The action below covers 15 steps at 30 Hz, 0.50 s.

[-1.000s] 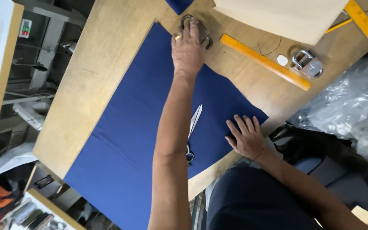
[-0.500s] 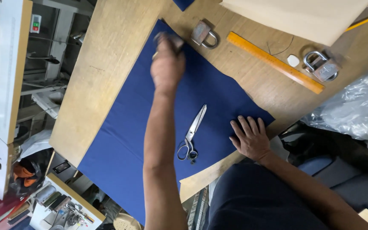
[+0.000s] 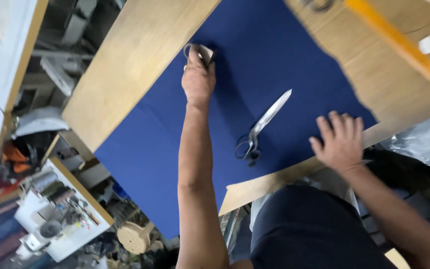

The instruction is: The person traces a pattern onto a blue fabric using a ruler and chalk, then cuts the fabric along the marked lines with shears. They remove the pattern and weights, fold the cut fabric, and place it aside.

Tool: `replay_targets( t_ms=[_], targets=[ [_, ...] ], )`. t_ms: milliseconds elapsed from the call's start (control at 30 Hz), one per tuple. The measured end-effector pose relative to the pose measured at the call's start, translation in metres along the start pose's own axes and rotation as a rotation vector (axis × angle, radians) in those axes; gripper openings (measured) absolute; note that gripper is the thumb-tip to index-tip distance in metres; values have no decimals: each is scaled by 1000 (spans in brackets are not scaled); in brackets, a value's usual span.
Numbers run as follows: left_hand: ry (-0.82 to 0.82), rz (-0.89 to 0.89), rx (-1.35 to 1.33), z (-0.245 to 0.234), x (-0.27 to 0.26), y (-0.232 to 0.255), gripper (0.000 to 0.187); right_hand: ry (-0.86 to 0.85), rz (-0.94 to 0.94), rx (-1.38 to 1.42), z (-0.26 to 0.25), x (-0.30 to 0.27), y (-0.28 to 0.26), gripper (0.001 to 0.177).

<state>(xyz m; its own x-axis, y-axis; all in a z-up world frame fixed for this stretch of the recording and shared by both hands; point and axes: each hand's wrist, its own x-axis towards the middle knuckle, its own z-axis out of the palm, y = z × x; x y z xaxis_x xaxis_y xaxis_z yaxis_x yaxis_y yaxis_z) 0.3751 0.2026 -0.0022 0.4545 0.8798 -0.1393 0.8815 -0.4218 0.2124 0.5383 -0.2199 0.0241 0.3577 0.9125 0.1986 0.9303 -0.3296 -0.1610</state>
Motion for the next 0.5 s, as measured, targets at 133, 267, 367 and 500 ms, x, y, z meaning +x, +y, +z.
replay_targets(
  t_ms=[133, 267, 367, 500],
  targets=[
    [67, -45, -55, -30, -51, -74, 65, 26, -39, -47, 3, -5, -3, 56],
    [175, -256, 33, -53, -131, -208, 67, 103, -132, -29, 11, -10, -3, 52],
    [143, -576, 27, -81, -177, -276, 50, 123, -124, -67, 10, -16, -12, 51],
    [45, -758, 32, -99, -220, -335, 46, 109, -113, -115, 2, -6, -24, 52]
  ],
)
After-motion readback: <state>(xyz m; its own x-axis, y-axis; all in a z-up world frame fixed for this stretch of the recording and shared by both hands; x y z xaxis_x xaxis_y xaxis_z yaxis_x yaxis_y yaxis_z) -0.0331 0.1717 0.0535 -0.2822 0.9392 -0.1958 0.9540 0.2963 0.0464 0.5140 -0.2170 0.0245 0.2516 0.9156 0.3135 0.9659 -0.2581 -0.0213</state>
